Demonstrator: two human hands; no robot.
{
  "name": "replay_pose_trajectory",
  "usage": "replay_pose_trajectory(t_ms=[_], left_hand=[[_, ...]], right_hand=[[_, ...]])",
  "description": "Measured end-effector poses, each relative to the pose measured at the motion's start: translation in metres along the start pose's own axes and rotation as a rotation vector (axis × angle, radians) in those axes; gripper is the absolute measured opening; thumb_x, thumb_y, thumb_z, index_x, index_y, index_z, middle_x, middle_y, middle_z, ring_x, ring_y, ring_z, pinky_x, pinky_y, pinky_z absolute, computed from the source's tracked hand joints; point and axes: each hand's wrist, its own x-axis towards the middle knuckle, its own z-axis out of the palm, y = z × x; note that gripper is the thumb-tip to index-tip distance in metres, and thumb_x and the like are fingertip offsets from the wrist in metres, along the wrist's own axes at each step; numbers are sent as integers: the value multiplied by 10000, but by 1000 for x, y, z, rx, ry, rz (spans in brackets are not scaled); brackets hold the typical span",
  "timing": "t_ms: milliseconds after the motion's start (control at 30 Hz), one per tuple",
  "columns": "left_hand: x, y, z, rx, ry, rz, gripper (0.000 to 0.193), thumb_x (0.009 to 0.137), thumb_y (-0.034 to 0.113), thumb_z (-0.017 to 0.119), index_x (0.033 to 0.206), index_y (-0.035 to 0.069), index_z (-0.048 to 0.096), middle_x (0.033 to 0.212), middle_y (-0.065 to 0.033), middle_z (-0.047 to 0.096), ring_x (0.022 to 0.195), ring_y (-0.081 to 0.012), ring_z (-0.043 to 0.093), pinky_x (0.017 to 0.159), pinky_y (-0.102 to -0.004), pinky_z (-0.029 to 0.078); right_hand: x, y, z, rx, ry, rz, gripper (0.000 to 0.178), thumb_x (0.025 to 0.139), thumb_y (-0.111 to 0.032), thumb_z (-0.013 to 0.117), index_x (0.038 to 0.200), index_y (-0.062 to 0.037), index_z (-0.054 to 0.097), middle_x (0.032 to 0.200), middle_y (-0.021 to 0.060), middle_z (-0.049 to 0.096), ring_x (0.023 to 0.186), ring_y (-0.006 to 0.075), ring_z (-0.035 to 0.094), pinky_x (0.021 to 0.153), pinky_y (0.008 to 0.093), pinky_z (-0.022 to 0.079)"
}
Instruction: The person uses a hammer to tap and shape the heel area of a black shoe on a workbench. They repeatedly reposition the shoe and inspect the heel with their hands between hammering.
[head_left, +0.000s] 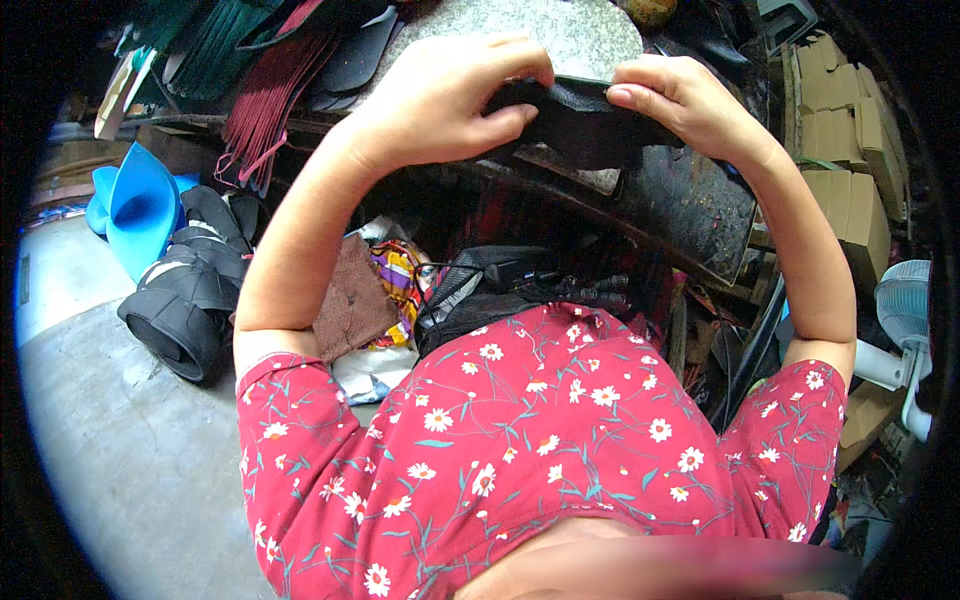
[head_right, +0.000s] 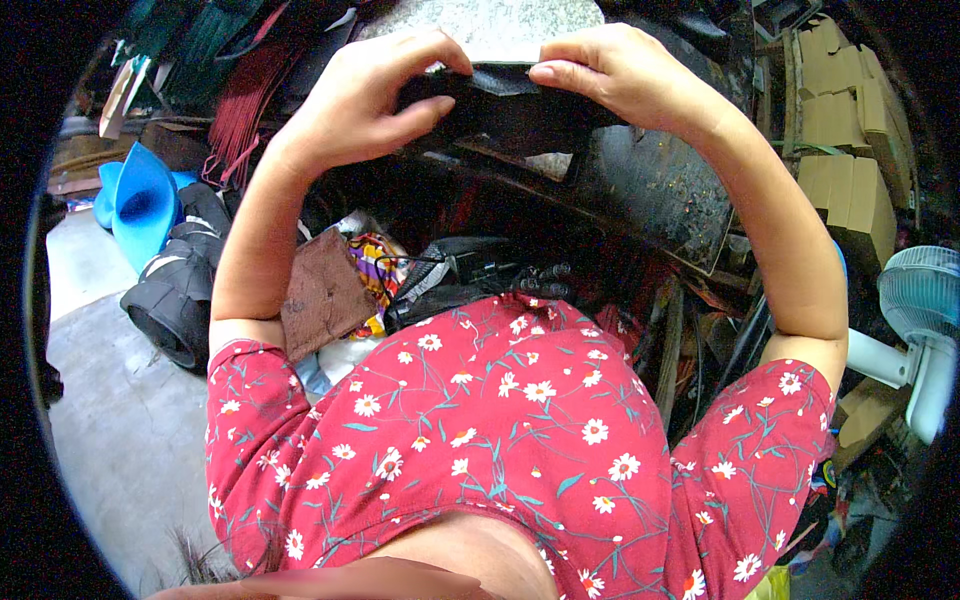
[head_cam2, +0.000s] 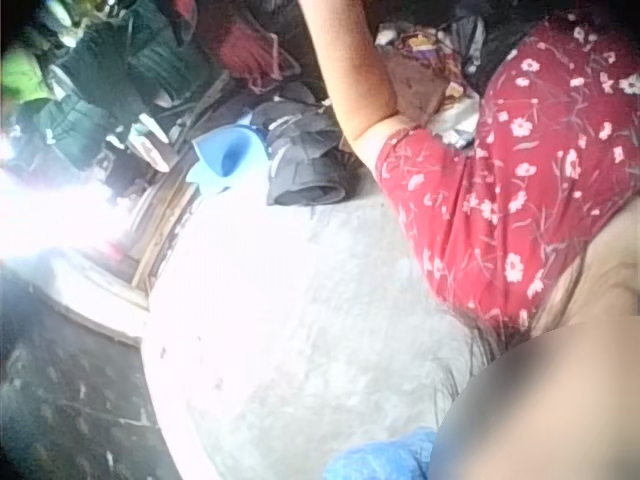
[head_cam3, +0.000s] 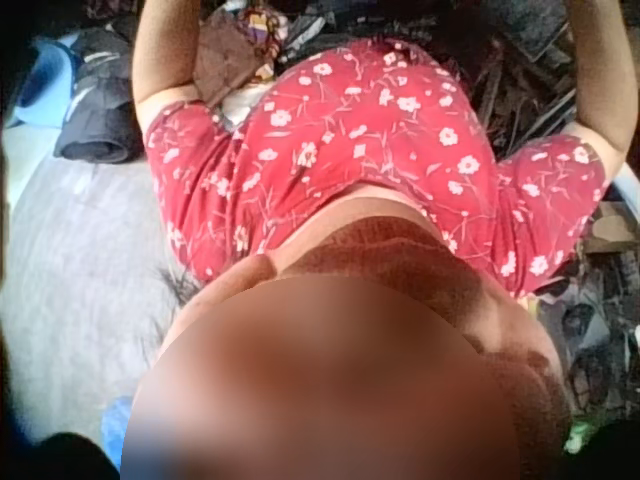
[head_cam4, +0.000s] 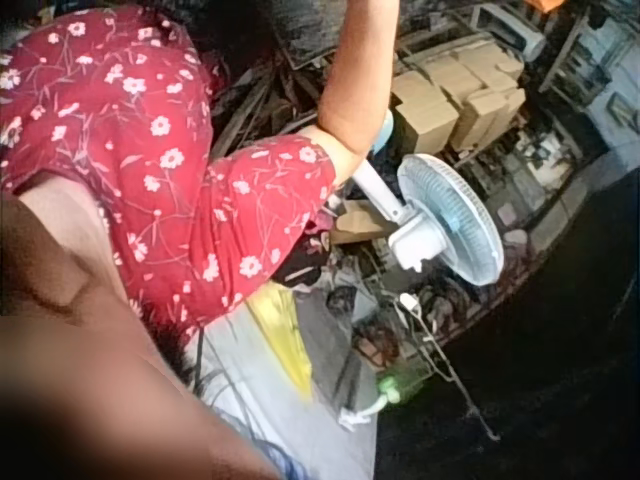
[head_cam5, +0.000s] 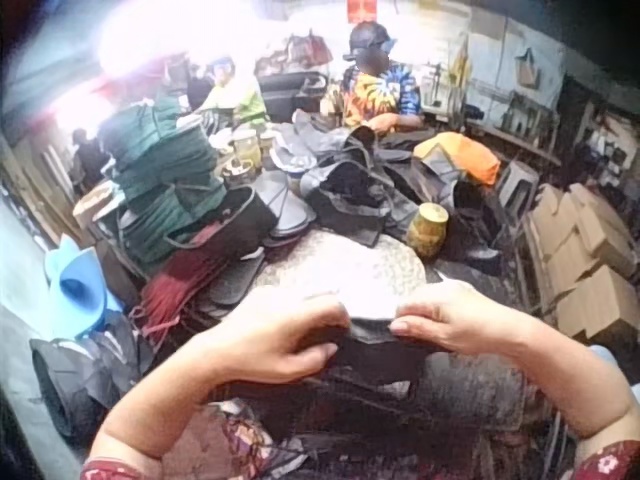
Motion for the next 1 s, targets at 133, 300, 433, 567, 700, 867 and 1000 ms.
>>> replay_pose_trajectory(t_ms=[133, 300, 433, 567, 700, 867, 1000], left_hand=[[14, -7, -15, -357, -252, -363, 393, 936, 401, 617, 1061, 33, 673, 848, -148, 694, 774, -276, 669, 721, -392, 501], [17, -1, -22, -292, -246, -200, 264, 900, 278, 694, 959, 22, 667, 733, -99, 617, 703, -186, 583, 654, -349, 468], [20, 0, -14, -14, -56, -61, 234, 842, 250, 737, 942, 64, 636, 834, -90, 618, 793, -247, 570, 681, -376, 464], [26, -9, 6, 247, 206, -7, 239, 778, 254, 753, 944, 121, 643, 942, -35, 633, 1028, -280, 577, 819, -382, 523], [23, -7, 20, 222, 283, -68, 425, 800, 273, 755, 1167, 103, 624, 1102, -96, 640, 1120, -314, 563, 948, -394, 488], [30, 3, 17, 2, 229, 43, 316, 903, 216, 688, 1183, 71, 660, 1075, -135, 682, 1019, -306, 638, 897, -384, 513], [28, 2, 2, -316, 70, -167, 211, 935, 164, 653, 1062, 0, 691, 805, -114, 698, 759, -119, 647, 701, -296, 513]], right_hand=[[-3, -13, -15, -240, 86, -163, 374, 960, -439, 574, 874, -85, 655, 826, 119, 621, 803, 314, 622, 694, 402, 476], [-8, -25, -33, -195, 6, -230, 230, 903, -235, 675, 844, -20, 619, 820, 89, 572, 826, 275, 590, 756, 371, 477], [-1, -20, -26, -233, 102, -325, 148, 849, -156, 680, 842, -23, 615, 856, 85, 621, 991, 295, 604, 951, 421, 428], [10, -4, -11, -364, 333, -385, 187, 859, -220, 683, 806, -48, 635, 799, 89, 618, 851, 298, 617, 746, 400, 493], [12, 6, -4, -168, 285, -187, 230, 887, -233, 672, 808, -21, 629, 772, 123, 605, 784, 311, 617, 716, 392, 490], [18, 3, -12, -17, 168, -338, 230, 911, -242, 677, 881, -15, 665, 779, 113, 616, 742, 246, 606, 698, 351, 475], [13, 0, -19, 187, 8, -111, 299, 886, -307, 717, 1008, -36, 679, 813, 78, 649, 787, 153, 620, 736, 308, 485]])
